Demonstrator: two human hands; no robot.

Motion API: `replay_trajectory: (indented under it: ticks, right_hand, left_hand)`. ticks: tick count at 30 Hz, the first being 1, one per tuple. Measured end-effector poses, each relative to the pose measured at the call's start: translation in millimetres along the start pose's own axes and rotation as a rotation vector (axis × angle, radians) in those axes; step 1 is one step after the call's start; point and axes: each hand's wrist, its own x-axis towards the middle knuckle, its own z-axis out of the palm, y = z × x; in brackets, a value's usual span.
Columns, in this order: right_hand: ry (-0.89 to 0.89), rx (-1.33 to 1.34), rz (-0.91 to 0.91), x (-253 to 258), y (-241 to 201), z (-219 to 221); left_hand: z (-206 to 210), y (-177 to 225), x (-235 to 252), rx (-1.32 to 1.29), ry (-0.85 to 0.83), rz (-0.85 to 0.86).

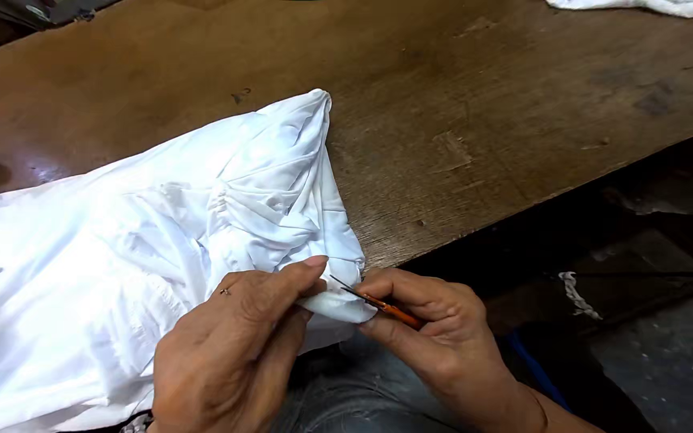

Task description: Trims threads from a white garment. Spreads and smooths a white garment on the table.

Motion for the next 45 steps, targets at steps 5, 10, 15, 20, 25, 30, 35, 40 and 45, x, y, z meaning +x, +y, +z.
replay_trajectory:
  ticks: [5,10,15,20,25,30,35,40,45]
  right_hand:
    - [-0.027,0.154,0.163,3,-1,-8]
    - [-0.167,0.365,0.293,7,6,-15]
    - [-0.237,0.223,0.26,10,13,-23]
    - [-0.158,-0.01,0.082,7,0,-15]
    - [-0.102,-0.225,-0.239,11,-13,1]
    - [-0.117,-0.317,-0.322,18,-11,3]
    - [-0.255,-0.361,-0.342,26,-12,-2]
    - [-0.315,-0.408,-0.355,37,-12,-5]
    - [-0.319,-0.415,-0.37,41,-7,-3]
  left_hand:
    - [-9,-2,6,-0.217,-0.038,-0.131]
    - [-20,-10,13,-0.402,-0.139,-0.345]
    - [-27,-14,10,-0.457,-0.179,-0.475]
    - [-24,-7,10,-0.45,-0.191,-0.559]
    - [-21,-2,14,-0.447,-0.219,-0.564]
    - [-20,-1,14,-0.471,-0.256,-0.536]
    - [-18,-7,11,-0.445,-0.313,-0.477]
    - [-18,-21,10,-0.418,-0.387,-0.352]
    - [-18,-22,9,-0.514,-0.422,-0.39]
